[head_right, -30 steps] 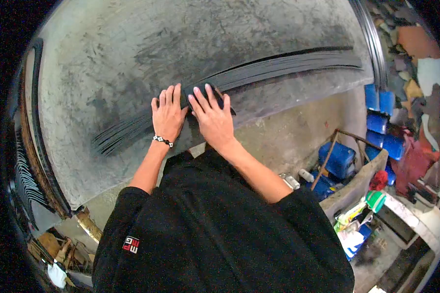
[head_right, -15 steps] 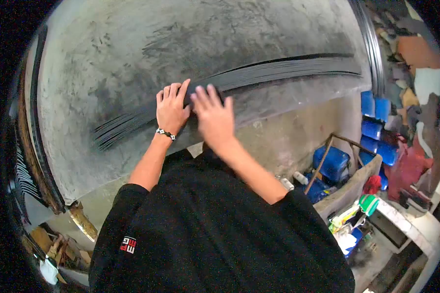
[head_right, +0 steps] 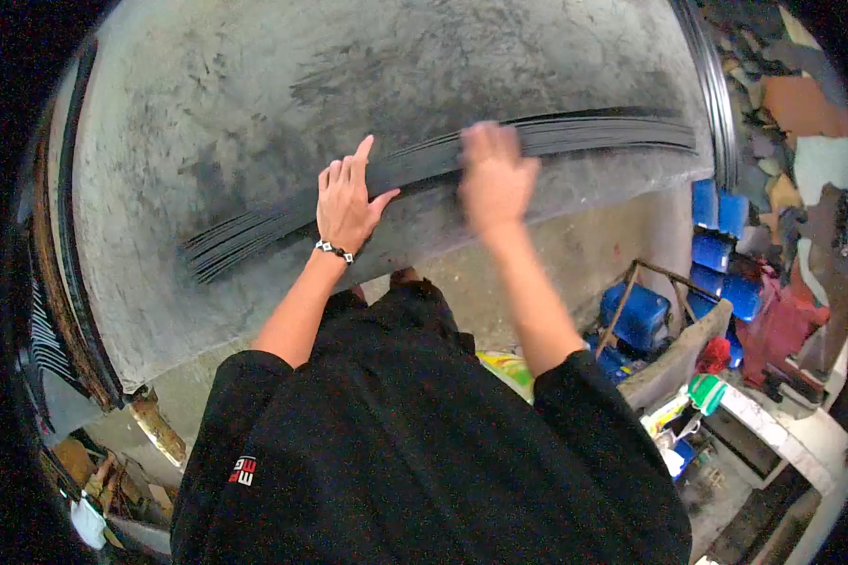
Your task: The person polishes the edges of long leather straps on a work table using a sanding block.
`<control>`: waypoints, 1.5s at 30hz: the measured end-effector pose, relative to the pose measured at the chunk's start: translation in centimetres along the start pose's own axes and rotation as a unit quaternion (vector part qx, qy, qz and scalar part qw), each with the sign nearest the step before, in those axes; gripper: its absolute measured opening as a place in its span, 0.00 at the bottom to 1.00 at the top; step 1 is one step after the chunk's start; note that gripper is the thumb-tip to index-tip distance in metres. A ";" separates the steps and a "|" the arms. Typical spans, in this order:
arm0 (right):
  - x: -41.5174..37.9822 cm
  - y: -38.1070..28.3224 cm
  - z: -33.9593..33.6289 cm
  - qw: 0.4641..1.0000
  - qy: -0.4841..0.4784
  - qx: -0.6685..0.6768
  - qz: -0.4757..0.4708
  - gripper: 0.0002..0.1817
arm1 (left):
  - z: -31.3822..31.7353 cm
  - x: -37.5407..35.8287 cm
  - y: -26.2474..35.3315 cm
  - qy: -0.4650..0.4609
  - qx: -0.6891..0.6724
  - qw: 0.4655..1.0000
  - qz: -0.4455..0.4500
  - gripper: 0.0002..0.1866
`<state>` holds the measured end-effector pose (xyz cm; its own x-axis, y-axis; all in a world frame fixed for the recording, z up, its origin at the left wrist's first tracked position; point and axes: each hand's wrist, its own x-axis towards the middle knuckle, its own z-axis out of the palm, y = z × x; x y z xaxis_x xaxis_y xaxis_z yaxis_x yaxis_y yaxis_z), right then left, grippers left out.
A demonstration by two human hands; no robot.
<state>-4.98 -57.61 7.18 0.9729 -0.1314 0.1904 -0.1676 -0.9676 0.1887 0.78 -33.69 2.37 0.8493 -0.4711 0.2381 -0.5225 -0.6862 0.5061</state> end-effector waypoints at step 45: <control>-2.3 -17.6 -3.8 0.985 -0.003 0.172 -0.005 0.27 | -11.2 -7.3 -12.2 -0.064 0.037 0.997 0.000 0.38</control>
<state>-4.88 -39.46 7.12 0.9752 -0.1215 0.1850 -0.0946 -0.9845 -0.1478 1.80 -15.63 3.71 0.8351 -0.5349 0.1285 -0.5311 -0.7230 0.4418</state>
